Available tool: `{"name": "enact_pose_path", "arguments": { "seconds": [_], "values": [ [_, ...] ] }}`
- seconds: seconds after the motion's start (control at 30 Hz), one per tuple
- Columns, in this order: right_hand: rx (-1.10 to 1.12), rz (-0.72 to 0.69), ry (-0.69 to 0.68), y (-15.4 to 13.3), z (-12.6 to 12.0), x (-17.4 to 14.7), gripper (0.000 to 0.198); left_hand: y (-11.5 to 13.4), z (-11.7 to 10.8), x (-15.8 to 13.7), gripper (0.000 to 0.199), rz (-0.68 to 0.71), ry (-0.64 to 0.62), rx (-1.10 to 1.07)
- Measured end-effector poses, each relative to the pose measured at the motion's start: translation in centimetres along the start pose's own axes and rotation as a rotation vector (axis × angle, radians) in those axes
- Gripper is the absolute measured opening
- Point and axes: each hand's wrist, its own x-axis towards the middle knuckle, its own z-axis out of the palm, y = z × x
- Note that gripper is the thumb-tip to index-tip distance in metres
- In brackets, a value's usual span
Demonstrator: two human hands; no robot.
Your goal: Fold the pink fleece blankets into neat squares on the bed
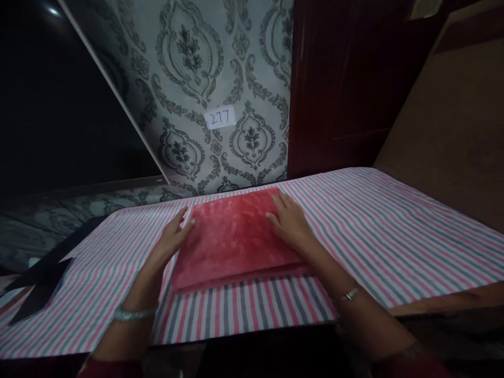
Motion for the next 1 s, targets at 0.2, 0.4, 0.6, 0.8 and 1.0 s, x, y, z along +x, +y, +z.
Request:
{"name": "enact_pose_path", "arguments": {
  "seconds": [0.2, 0.4, 0.6, 0.8, 1.0],
  "values": [
    [-0.219, 0.082, -0.255, -4.0, 2.6, 8.1, 0.063, 5.2, 6.3, 3.9, 0.074, 0.086, -0.222, 0.595],
    [-0.318, 0.073, -0.24, -1.3, 7.1, 7.7, 0.064, 1.8, 9.2, 3.2, 0.071, 0.004, -0.246, 0.933],
    [-0.281, 0.06, -0.171, 0.4, 8.8, 6.6, 0.066, -0.5, 9.7, 2.8, 0.074, 0.009, -0.259, 0.969],
    [-0.311, 0.035, -0.154, 0.5, 8.7, 6.7, 0.066, -0.3, 9.8, 3.0, 0.074, -0.001, -0.257, 1.006],
    [-0.334, 0.083, -0.214, -0.3, 8.0, 6.5, 0.065, -0.2, 9.9, 2.9, 0.072, -0.006, -0.236, 1.034]
  ]
}}
